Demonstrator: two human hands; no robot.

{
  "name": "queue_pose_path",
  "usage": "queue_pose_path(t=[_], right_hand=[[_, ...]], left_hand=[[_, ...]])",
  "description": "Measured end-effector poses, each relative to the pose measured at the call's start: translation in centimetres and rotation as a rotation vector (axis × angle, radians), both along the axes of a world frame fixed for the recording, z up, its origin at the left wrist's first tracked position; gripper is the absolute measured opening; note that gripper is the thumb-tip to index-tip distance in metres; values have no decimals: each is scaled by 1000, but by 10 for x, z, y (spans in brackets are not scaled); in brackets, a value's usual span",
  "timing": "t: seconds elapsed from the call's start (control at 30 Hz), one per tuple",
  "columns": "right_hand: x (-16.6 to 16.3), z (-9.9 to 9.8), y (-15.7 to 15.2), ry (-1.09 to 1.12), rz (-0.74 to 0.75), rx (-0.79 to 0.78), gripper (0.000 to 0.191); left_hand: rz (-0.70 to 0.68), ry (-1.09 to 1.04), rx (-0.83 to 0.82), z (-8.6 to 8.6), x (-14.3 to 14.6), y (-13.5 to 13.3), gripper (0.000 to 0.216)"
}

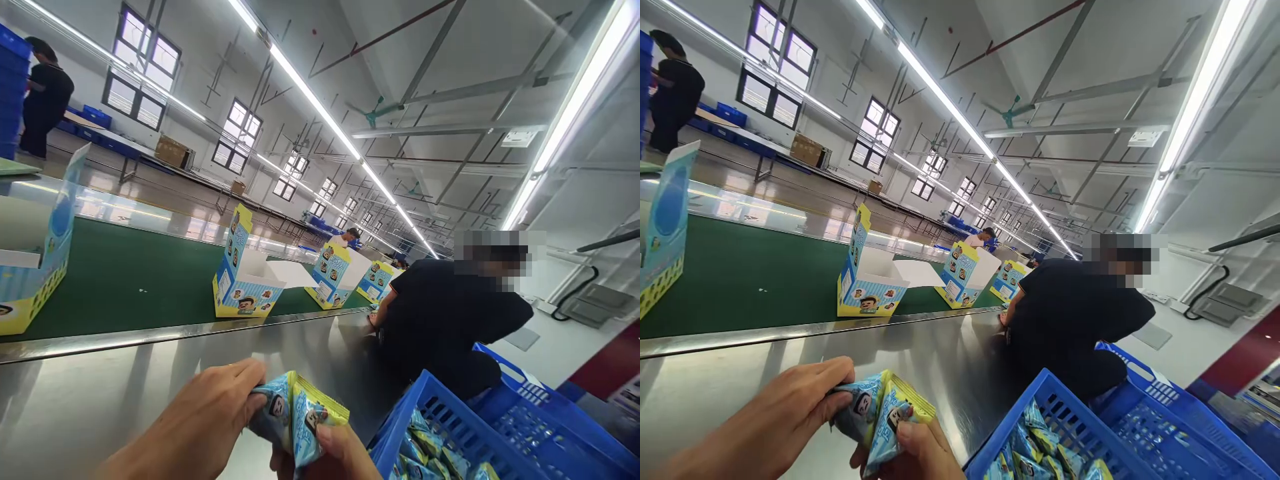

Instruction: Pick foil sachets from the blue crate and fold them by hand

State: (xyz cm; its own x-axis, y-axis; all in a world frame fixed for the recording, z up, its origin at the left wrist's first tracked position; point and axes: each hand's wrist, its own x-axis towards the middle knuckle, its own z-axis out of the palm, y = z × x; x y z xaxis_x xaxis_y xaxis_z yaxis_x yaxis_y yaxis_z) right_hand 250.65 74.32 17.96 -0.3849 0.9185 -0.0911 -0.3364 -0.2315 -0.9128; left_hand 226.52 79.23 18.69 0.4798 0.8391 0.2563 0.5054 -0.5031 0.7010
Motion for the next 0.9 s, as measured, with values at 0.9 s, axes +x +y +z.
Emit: queue_pose_path(t=[0.9], right_hand=[[32, -20, 25, -932, 123, 379, 74]], left_hand=[[-55, -359, -192, 27, -5, -12, 56]])
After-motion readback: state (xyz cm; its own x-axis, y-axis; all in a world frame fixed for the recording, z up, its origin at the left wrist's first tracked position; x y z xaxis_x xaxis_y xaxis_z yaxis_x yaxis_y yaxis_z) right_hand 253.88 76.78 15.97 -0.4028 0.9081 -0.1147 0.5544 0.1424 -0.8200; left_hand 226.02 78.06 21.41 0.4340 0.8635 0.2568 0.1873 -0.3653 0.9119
